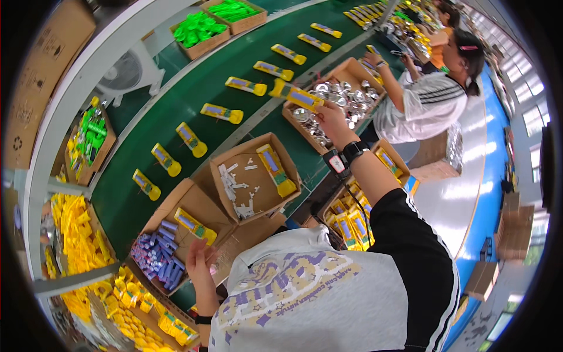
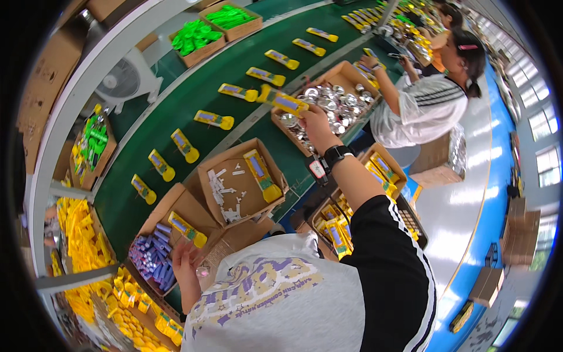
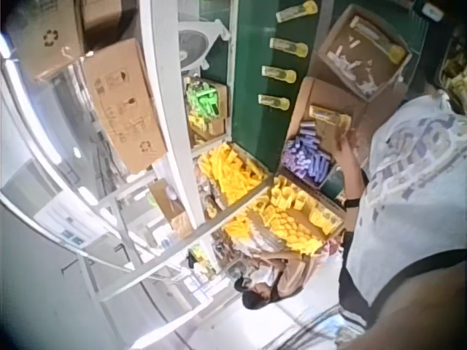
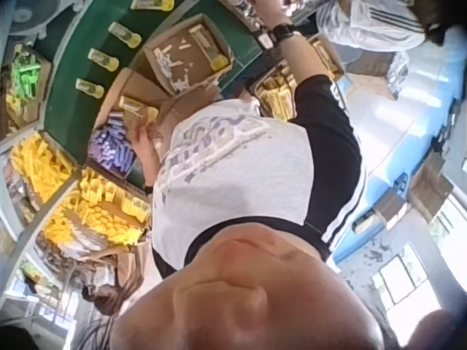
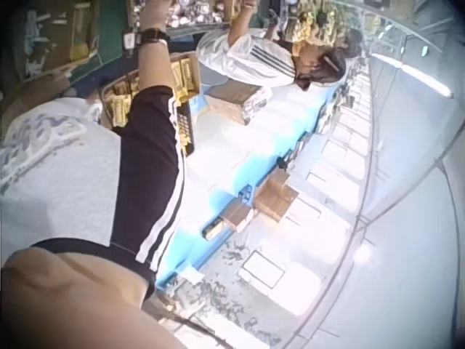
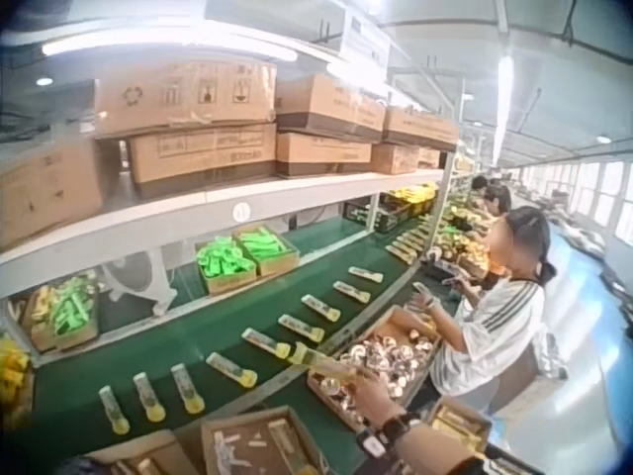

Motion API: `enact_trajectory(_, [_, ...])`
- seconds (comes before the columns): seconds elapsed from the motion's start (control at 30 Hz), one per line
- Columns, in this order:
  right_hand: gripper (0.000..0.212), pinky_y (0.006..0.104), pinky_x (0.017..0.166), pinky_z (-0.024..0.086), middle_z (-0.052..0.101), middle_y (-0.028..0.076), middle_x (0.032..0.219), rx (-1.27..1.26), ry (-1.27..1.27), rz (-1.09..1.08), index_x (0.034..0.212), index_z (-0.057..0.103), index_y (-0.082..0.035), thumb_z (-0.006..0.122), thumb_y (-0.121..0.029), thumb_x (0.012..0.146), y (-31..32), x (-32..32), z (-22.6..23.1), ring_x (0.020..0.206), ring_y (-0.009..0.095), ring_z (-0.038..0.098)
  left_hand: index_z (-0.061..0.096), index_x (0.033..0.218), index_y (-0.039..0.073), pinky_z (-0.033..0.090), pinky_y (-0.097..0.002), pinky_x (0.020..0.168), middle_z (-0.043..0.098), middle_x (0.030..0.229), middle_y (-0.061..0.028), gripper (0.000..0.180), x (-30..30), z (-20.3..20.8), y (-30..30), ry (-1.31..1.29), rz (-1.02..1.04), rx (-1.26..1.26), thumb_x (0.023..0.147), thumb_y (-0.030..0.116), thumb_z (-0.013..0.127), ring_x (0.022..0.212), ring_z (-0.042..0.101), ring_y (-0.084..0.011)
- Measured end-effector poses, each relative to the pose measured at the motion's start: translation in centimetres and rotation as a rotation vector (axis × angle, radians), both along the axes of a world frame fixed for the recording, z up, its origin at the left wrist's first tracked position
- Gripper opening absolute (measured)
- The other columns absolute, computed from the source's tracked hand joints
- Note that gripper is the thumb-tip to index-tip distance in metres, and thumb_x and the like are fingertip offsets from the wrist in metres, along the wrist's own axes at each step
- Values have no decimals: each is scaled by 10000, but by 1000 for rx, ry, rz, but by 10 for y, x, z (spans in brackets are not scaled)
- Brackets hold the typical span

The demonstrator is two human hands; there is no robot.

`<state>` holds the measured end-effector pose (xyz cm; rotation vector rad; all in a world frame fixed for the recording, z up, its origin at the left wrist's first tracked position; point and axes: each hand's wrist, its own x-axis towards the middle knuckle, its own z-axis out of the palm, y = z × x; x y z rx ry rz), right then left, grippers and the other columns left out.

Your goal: Assembling small yellow handheld electronic devices on an industrial production line.

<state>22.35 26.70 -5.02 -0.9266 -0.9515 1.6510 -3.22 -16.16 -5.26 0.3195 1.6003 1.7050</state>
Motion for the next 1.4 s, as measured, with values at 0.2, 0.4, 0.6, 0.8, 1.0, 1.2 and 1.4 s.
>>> enact_trajectory(0.2, [347, 215, 697, 390, 549, 42, 917, 222, -243, 398, 1030, 510, 17, 585, -201, 769, -54, -123, 59, 812, 103, 500, 455, 1118, 2, 486, -281, 695, 534, 1056, -114, 291, -12, 4, -21, 148, 181, -19, 864, 145, 455, 871, 566, -195])
enact_trajectory(0.4, [270, 209, 730, 394, 566, 20, 899, 362, -330, 928, 989, 546, -18, 561, -216, 806, -137, -220, 88, 825, 72, 506, 428, 1150, -19, 383, -260, 850, 516, 1062, -105, 320, -66, 25, 15, 719, 264, 36, 872, 136, 451, 981, 498, -165])
enact_trajectory(0.6, [246, 200, 548, 396, 560, 12, 756, 183, -366, 1107, 881, 589, -33, 596, -254, 773, -208, -267, 86, 623, 67, 488, 398, 1185, -16, 381, -276, 834, 508, 1068, -94, 369, -75, 76, 18, 333, -323, 69, 871, 163, 473, 988, 477, -148])
enact_trajectory(0.8, [300, 198, 688, 416, 570, 21, 856, 119, -473, 1086, 956, 553, -30, 577, -284, 798, -236, -293, 84, 777, 68, 521, 415, 1194, 20, 406, -183, 700, 524, 962, -7, 364, -99, 60, 4, 51, -408, 87, 872, 184, 460, 866, 506, -67])
enact_trajectory(1.0, [321, 224, 720, 434, 575, 66, 933, 171, -504, 779, 1065, 490, -11, 503, -239, 839, -240, -260, 73, 845, 126, 553, 446, 1080, -43, 447, -304, 763, 539, 943, -81, 277, -212, 8, 12, -221, -178, 201, 872, 140, 435, 864, 539, -173])
enact_trajectory(1.2, [244, 188, 614, 438, 588, 61, 859, -67, -609, 428, 979, 528, 9, 514, -172, 816, -257, -152, 57, 714, 100, 560, 476, 1013, -26, 462, -367, 705, 532, 903, -107, 232, -354, -88, 32, -354, 150, 71, 850, 139, 482, 798, 551, -234])
enact_trajectory(1.4, [193, 205, 594, 442, 584, 48, 842, -248, -511, 154, 981, 514, -20, 473, -136, 832, -288, -59, 26, 682, 88, 545, 466, 1036, -32, 465, -421, 706, 529, 947, -125, 260, -396, -135, 62, -371, 242, -52, 838, 131, 510, 818, 553, -266])
